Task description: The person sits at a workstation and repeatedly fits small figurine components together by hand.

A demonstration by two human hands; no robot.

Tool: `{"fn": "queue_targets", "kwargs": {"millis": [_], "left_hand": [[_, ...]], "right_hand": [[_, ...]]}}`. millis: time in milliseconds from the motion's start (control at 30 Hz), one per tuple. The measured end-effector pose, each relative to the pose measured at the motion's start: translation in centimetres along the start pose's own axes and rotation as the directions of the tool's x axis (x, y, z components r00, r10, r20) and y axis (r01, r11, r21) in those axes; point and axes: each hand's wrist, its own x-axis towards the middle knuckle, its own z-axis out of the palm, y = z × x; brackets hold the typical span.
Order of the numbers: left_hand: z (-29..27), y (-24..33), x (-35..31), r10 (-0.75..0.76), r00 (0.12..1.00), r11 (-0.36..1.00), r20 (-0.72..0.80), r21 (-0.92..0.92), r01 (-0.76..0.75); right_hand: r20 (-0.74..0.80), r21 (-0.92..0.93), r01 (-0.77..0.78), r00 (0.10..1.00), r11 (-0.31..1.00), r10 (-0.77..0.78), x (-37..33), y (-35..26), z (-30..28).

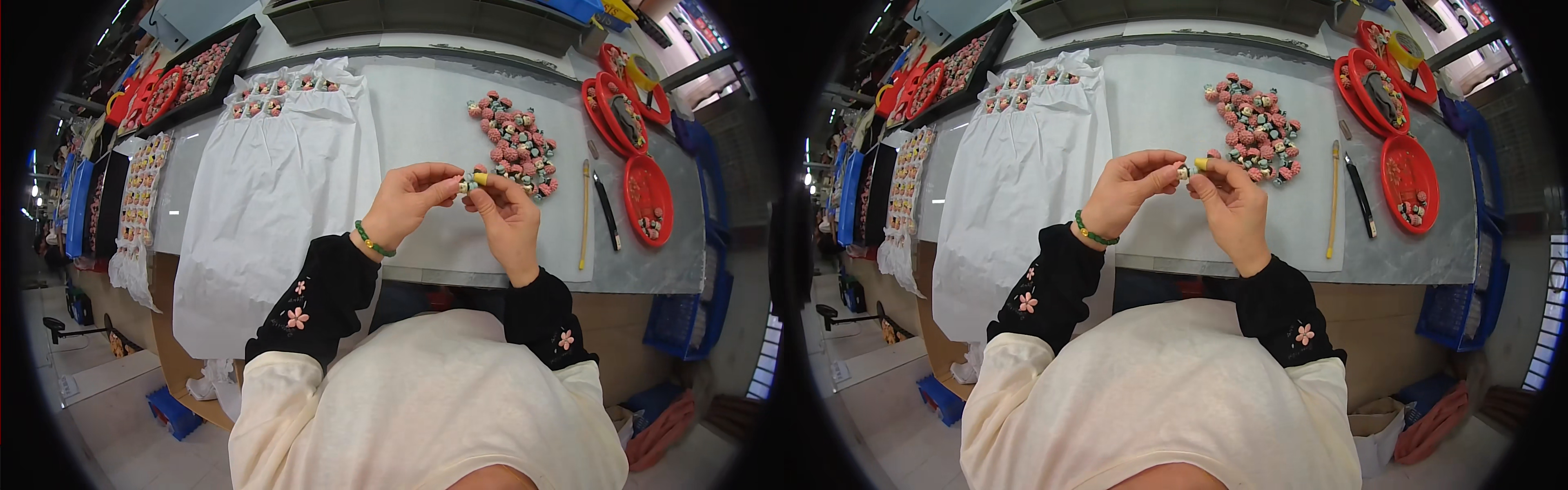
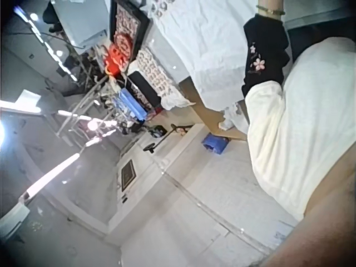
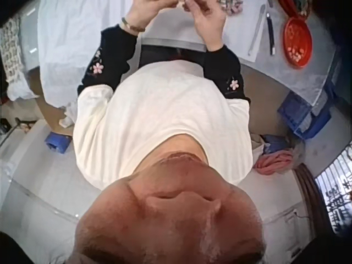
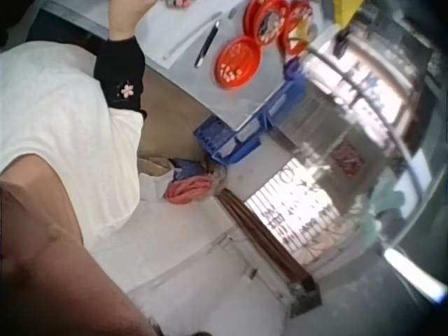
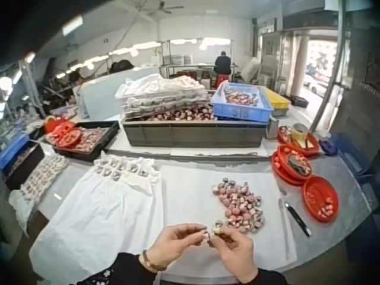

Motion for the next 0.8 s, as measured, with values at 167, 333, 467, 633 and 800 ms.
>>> {"fn": "queue_targets", "kwargs": {"millis": [167,333,467,633,800], "left_hand": [[0.0,-1.3,-0.3,0.089,0.996,0.987,-0.016,-0.136,-0.091],[0.6,-1.3,-0.4,0.095,0.995,0.927,0.001,-0.365,-0.088],[0.3,-1.5,-0.3,0.067,0.998,0.973,0.015,-0.221,-0.062],[0.0,-1.1,-0.1,-0.085,0.990,0.932,-0.112,-0.359,0.040],[0.2,-0.8,0.2,-0.141,0.985,0.887,-0.097,-0.455,0.082]], "right_hand": [[0.070,-0.133,0.235,0.971,0.963,-0.228,-0.6,1.0,0.2],[0.116,-0.367,0.421,0.905,0.829,-0.408,-0.5,0.5,0.3],[0.252,-0.479,0.566,0.821,0.672,-0.512,-0.2,0.0,0.2],[0.126,-0.737,0.383,0.888,0.557,-0.443,2.5,-1.2,-0.4],[0.380,-0.886,0.443,0.862,0.135,-0.335,4.6,-0.3,-0.6]]}}
